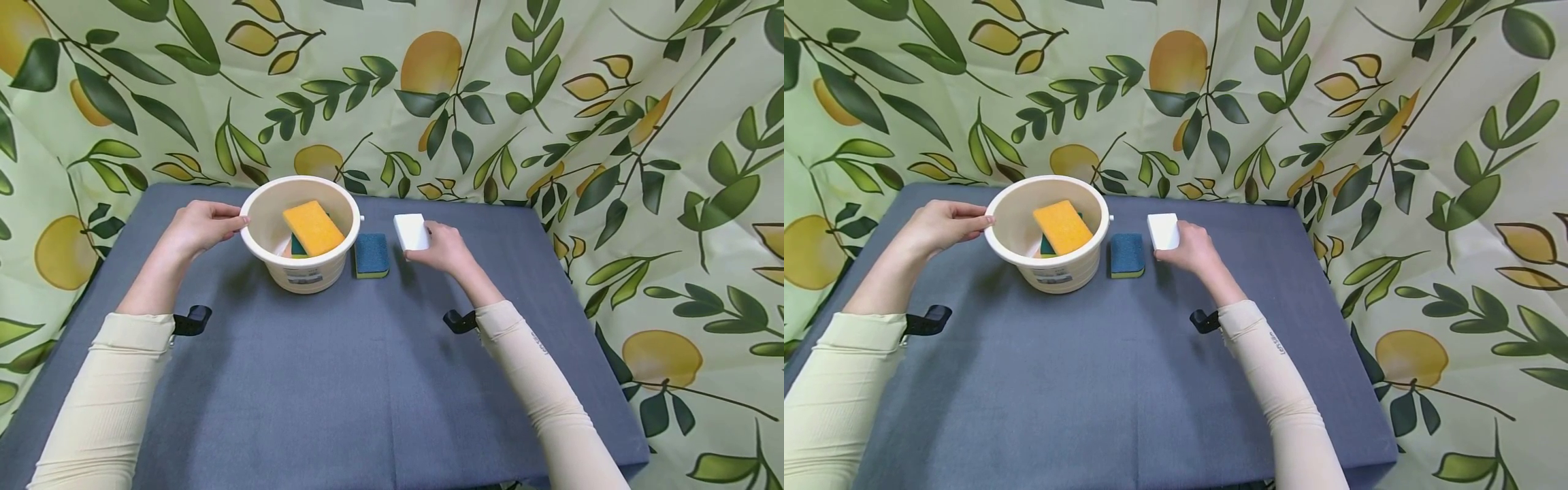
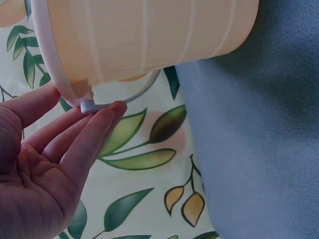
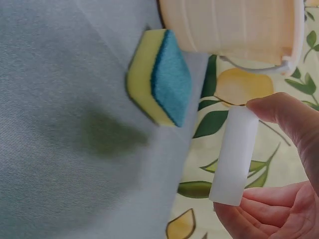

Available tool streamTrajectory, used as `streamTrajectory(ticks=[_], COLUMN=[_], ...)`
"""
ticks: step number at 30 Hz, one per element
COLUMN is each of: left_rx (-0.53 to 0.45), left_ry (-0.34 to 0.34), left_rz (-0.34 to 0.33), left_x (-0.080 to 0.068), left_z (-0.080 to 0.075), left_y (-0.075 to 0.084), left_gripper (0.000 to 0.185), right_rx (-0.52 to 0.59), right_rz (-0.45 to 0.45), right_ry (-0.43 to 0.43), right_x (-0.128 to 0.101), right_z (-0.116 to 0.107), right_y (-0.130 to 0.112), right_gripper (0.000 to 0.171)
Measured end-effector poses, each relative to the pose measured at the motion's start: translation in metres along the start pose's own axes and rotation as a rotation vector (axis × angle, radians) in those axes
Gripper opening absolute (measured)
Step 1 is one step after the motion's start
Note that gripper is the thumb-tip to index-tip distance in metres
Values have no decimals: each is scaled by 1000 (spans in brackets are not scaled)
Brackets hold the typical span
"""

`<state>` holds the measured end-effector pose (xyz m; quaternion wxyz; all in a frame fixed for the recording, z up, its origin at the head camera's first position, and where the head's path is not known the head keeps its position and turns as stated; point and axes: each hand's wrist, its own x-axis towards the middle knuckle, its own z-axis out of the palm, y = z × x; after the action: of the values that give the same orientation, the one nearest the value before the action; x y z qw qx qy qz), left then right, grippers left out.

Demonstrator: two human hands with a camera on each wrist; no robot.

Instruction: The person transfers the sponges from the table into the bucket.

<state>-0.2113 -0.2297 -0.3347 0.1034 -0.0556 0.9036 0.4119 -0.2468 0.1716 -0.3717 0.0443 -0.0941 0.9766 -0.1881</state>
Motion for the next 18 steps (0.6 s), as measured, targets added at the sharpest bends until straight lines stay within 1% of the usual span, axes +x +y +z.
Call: streamTrajectory(ticks=[5, 18], left_rx=[1, 10], left_ry=[2, 12], left_rz=[8, 20], left_x=[0, -1], left_z=[0, 1], left_y=[0, 0], left_gripper=[62, 59], right_rx=[9, 20], right_rz=[-18, -100], right_ry=[4, 22], right_x=[-2, -2], right_z=[-9, -30], right_y=[-5, -24], right_gripper=[71, 67])
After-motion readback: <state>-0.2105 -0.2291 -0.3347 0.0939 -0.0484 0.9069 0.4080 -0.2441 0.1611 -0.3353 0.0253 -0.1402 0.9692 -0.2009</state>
